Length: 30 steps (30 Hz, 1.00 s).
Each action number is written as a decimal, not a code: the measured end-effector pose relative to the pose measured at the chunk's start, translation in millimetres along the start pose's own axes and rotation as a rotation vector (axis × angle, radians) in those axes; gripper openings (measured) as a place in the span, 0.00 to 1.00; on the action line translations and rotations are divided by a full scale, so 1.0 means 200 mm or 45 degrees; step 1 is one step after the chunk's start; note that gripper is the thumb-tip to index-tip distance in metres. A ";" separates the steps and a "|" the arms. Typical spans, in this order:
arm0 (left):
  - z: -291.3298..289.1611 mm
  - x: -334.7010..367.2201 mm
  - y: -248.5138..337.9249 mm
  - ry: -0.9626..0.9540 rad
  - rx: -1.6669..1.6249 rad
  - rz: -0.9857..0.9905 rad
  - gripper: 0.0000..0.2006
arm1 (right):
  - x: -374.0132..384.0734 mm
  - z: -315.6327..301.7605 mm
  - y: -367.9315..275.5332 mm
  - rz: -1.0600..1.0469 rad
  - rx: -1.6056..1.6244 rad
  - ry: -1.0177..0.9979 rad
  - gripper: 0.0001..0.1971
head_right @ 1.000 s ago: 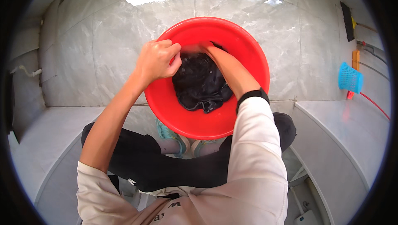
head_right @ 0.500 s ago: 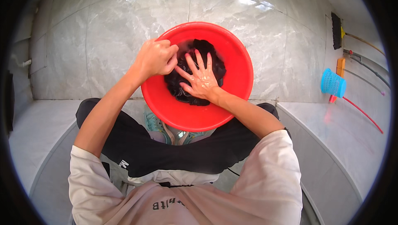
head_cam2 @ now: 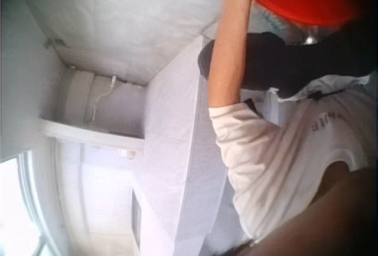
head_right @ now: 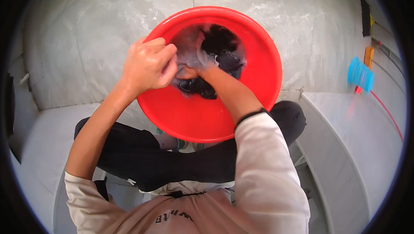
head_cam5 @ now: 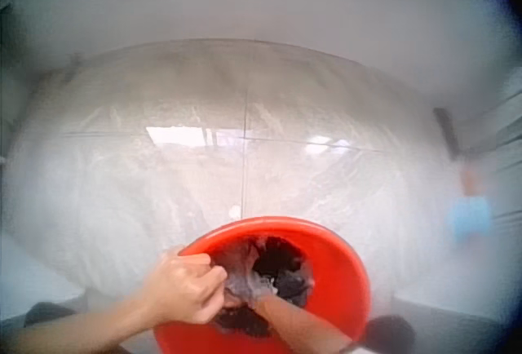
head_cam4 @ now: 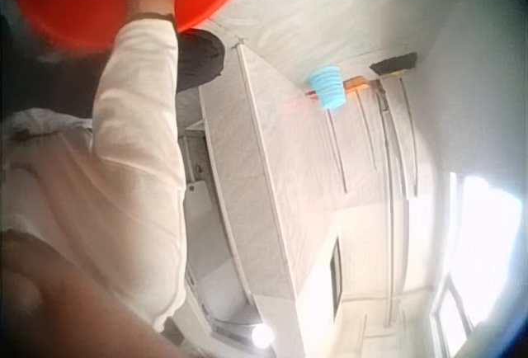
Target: Hand washing a black garment in a red basin with soapy water.
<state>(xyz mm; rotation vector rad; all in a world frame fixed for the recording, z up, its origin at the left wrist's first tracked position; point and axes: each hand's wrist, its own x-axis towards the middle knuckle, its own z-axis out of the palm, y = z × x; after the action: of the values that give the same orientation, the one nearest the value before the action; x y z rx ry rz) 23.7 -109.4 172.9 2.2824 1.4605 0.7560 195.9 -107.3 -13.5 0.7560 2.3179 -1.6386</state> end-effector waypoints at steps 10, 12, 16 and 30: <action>0.01 0.01 -0.01 0.003 0.108 -0.021 0.04 | -0.01 -0.32 -0.24 0.235 -0.487 0.016 0.29; 0.01 0.01 -0.02 -0.007 0.084 -0.030 0.04 | -0.09 -0.35 -0.19 0.120 -0.395 0.278 0.24; 0.00 -0.02 -0.06 0.031 0.098 -0.011 0.04 | -0.19 -0.43 -0.20 0.107 -1.010 0.487 0.24; -0.03 -0.04 -0.05 0.043 0.136 -0.036 0.05 | -0.04 -0.53 0.05 0.424 0.728 0.372 0.16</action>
<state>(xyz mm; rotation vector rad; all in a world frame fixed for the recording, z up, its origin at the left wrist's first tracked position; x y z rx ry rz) 10.7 -113.0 169.6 2.3322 1.5801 0.7278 221.1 -9.8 20.2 1.4905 1.7314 -2.1510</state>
